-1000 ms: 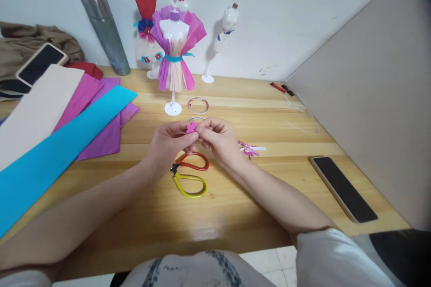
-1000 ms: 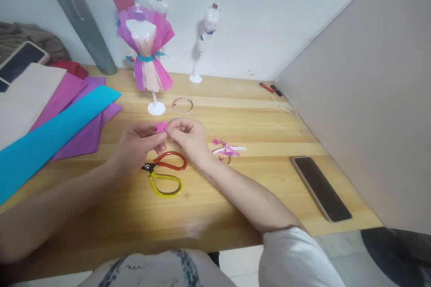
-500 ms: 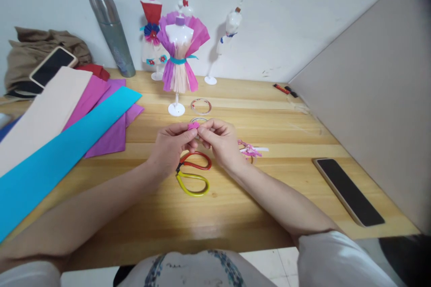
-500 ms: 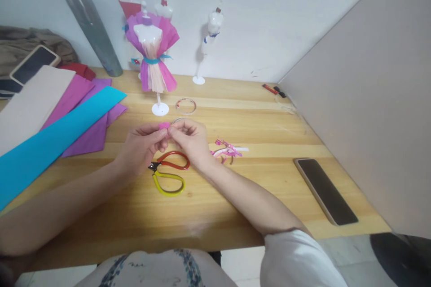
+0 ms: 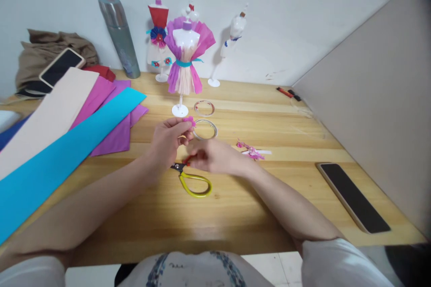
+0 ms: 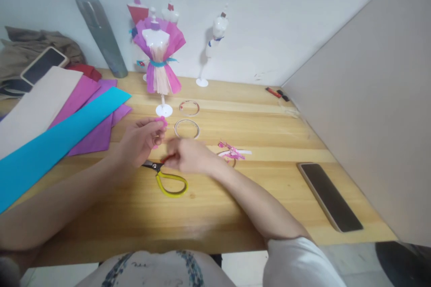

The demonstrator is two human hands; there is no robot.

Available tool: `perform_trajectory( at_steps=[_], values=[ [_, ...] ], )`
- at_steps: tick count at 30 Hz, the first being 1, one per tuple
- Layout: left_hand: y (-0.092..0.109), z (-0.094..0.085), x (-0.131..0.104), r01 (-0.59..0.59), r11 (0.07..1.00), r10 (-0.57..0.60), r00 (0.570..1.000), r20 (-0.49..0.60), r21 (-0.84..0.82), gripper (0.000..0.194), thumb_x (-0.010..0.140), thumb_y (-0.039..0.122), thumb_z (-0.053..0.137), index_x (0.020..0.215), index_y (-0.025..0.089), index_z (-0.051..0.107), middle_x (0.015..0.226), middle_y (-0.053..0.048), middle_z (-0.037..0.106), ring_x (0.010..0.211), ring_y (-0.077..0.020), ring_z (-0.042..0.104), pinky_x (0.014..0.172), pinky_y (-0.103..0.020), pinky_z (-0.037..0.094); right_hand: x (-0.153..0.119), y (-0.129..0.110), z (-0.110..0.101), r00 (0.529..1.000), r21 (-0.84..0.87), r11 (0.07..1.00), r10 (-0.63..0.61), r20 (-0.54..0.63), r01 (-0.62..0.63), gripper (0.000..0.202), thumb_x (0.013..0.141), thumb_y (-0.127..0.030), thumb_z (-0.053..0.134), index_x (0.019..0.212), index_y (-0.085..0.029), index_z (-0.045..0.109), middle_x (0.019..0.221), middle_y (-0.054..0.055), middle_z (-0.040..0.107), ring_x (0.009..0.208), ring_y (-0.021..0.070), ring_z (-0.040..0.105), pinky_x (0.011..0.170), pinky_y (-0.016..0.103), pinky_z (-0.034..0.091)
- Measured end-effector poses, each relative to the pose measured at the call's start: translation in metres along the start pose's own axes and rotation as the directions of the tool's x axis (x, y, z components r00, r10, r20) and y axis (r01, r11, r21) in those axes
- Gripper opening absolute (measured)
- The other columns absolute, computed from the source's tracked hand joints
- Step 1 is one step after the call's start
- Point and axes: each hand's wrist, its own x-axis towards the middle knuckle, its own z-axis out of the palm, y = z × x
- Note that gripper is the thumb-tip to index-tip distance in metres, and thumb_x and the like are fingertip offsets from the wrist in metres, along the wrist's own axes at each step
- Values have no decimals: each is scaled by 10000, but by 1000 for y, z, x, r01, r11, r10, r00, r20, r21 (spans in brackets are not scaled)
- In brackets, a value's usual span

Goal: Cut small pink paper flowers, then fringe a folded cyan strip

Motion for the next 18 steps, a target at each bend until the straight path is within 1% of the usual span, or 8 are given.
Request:
perform_trajectory(
  at_steps=[1,2,4,7,11,14,16,18],
  values=[
    [2,0,0,9,1000,-9,1000,-2,-4,168,546,200,838,592,127,693,600,8,627,523,-60,521,475,-188,359,-5,-6,2,998,-178,984,-4,66,16,127,810,-245,719,895,-172,659,917,70,719,764,194,638,623,281,426],
    [4,0,-1,16,1000,-16,1000,-3,-5,168,545,197,835,594,125,691,602,8,626,521,-59,520,475,-189,354,-9,-12,6,996,-309,951,18,92,11,295,779,-207,747,1062,-170,670,1070,110,732,876,241,669,641,292,437],
    [6,1,-2,23,1000,-23,1000,2,-1,166,551,200,830,599,123,690,612,8,626,528,-59,523,477,-189,348,-16,-21,13,989,-448,893,24,147,45,584,791,-124,711,1359,-191,588,1290,157,685,1047,295,676,696,310,469],
    [9,2,-4,34,999,-34,999,14,30,164,566,209,824,601,124,688,616,8,621,537,-58,522,477,-189,343,-19,-24,21,983,-470,877,-10,183,96,659,828,-28,596,1469,-156,507,1285,199,656,1015,287,679,762,346,488],
    [13,4,-7,65,996,-68,996,54,68,176,566,226,839,597,133,693,602,8,621,533,-62,520,469,-187,345,-11,-11,14,984,-221,966,-106,141,135,515,822,-83,597,1331,-157,568,1058,108,670,873,222,623,733,320,470],
    [19,5,-14,79,991,-94,985,141,111,152,579,237,826,587,143,707,536,7,612,499,-73,517,463,-192,363,-3,0,-1,985,90,989,-125,115,115,360,749,-105,629,1097,-188,592,841,-6,571,676,141,501,624,269,416],
    [24,6,-20,49,988,-75,981,177,148,123,603,231,803,582,146,715,524,-3,627,500,-82,540,475,-196,389,-1,4,-10,975,349,921,-212,68,176,269,768,-175,672,1009,-207,557,850,-14,545,703,133,490,633,259,427],
    [30,7,-25,-4,983,-39,974,224,186,108,624,213,786,572,154,713,544,-7,654,499,-79,544,486,-199,408,0,7,-16,963,534,820,-268,40,206,294,804,-341,743,967,-219,531,903,8,569,756,146,524,675,280,465]
  ],
)
